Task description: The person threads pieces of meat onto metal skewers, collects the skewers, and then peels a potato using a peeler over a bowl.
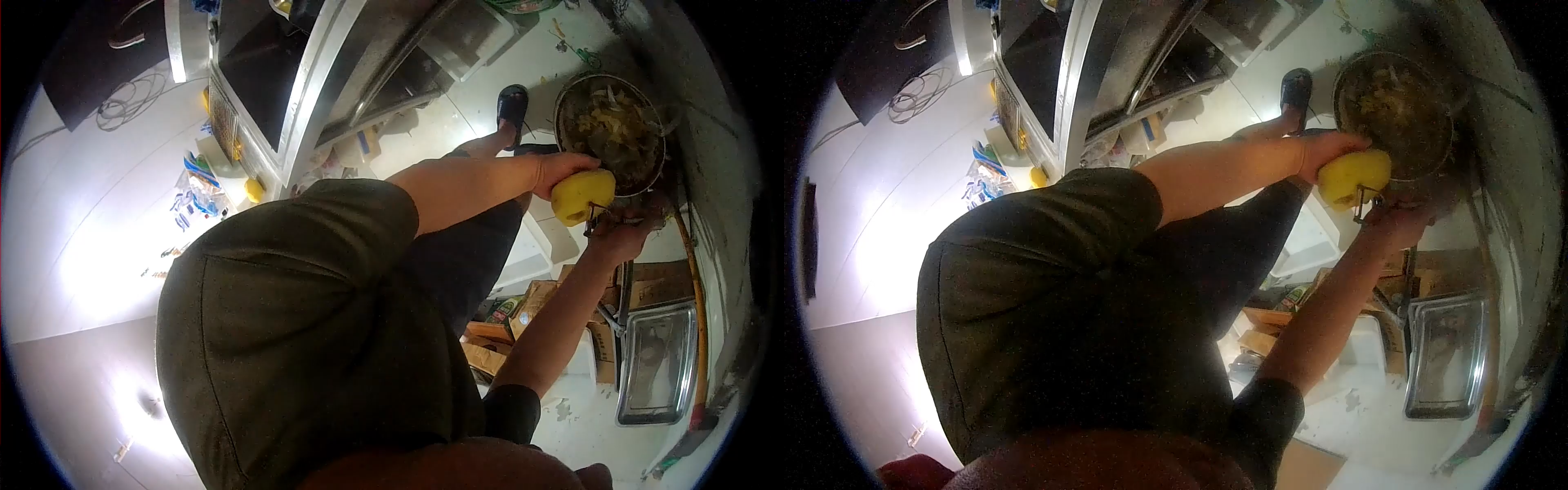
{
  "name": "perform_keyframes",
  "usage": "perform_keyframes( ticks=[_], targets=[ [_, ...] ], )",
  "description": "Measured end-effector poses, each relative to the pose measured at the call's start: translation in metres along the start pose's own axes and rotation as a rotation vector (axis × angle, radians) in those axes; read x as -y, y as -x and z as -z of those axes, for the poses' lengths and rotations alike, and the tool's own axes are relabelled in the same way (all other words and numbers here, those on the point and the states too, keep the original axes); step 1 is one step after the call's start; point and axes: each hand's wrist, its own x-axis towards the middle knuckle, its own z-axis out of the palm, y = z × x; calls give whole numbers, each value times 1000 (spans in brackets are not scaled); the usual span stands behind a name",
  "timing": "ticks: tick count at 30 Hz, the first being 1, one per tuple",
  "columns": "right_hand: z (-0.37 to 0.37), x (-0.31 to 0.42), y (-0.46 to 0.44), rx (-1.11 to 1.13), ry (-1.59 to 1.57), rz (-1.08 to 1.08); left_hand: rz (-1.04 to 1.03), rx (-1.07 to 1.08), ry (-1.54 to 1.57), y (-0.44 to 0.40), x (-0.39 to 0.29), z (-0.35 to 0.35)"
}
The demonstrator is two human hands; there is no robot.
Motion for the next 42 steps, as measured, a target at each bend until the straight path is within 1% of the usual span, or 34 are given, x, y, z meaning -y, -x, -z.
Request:
perform_keyframes(
  ticks=[1, 2, 3, 4, 6, 9, 11, 12, 13, 14, 15, 16, 17, 18, 19, 20, 22, 23, 24, 25, 26, 27, 28, 29, 31, 34, 36, 38, 40, 41, 42],
  targets=[
    [-3, 0, 5, 0, 73, 63, -28, -4, -39, 2, -1, -3],
    [11, -32, -18, 74, 266, 396, -53, -6, -76, 4, 1, -6],
    [11, -37, -17, 89, 279, 478, -77, -7, -111, 5, 3, -8],
    [4, -28, -4, 103, 291, 561, -59, -1, -94, 4, 4, -7],
    [-17, -6, 26, 15, -47, 226, -28, 12, -61, 3, 2, -5],
    [-15, 17, 8, -74, 795, 396, 27, -3, -62, 12, 3, -9],
    [-5, 23, -12, -125, 1366, 487, 64, 66, -66, 12, 2, 0],
    [4, 14, -29, -91, 1241, 475, 80, 101, -65, 13, 3, 3],
    [13, 5, -46, -59, 1116, 461, 41, 31, -78, 16, 3, -2],
    [26, -28, -72, 25, 575, 373, 3, -41, -98, 24, 1, -11],
    [28, -36, -73, 36, 494, 425, -32, -112, -118, 28, -2, -15],
    [24, -35, -64, 50, 414, 477, -118, -20, -225, 26, -1, -11],
    [23, -41, -47, -3, 799, 674, -205, 71, -327, 25, 3, -4],
    [23, -44, -45, -23, 1003, 772, -236, 103, -387, 25, 6, -3],
    [24, -48, -44, -62, 1200, 879, -270, 134, -446, 25, 9, -4],
    [30, -65, -68, -70, 1207, 892, -246, 106, -470, 25, 10, -7],
    [41, -67, -102, 98, 1276, 712, 30, 36, -142, 4, 13, 14],
    [48, -70, -121, 178, 1309, 620, 36, 55, -140, 8, 10, 12],
    [31, -36, -96, 60, 1607, 512, 42, 72, -135, 14, 9, 10],
    [27, -31, -89, 28, 1482, 468, 45, 93, -131, 17, 8, 8],
    [22, -26, -83, -5, 1353, 431, 28, 59, -107, 17, 7, 7],
    [28, -42, -81, 49, 810, 444, 15, 26, -86, 15, 6, 7],
    [30, -45, -82, 51, 625, 452, 5, -4, -63, 11, 6, 6],
    [33, -49, -83, 55, 441, 463, -20, 13, -96, 8, 7, 3],
    [35, -40, -82, -24, 789, 503, -72, 41, -155, 1, 13, 3],
    [24, -29, -78, -140, 1283, 546, 7, 20, -118, 1, 11, 10],
    [28, -36, -87, -108, 1082, 522, 14, -4, -74, 7, 8, 9],
    [51, -74, -124, 32, 351, 419, -18, -17, -46, 12, 8, 11],
    [52, -74, -115, 86, 104, 403, -82, -5, -45, 8, 7, 13],
    [44, -68, -81, 80, 227, 443, -69, 1, -55, 5, 6, 12],
    [43, -66, -75, 55, 385, 503, -59, 4, -62, 2, 7, 13]
  ],
)
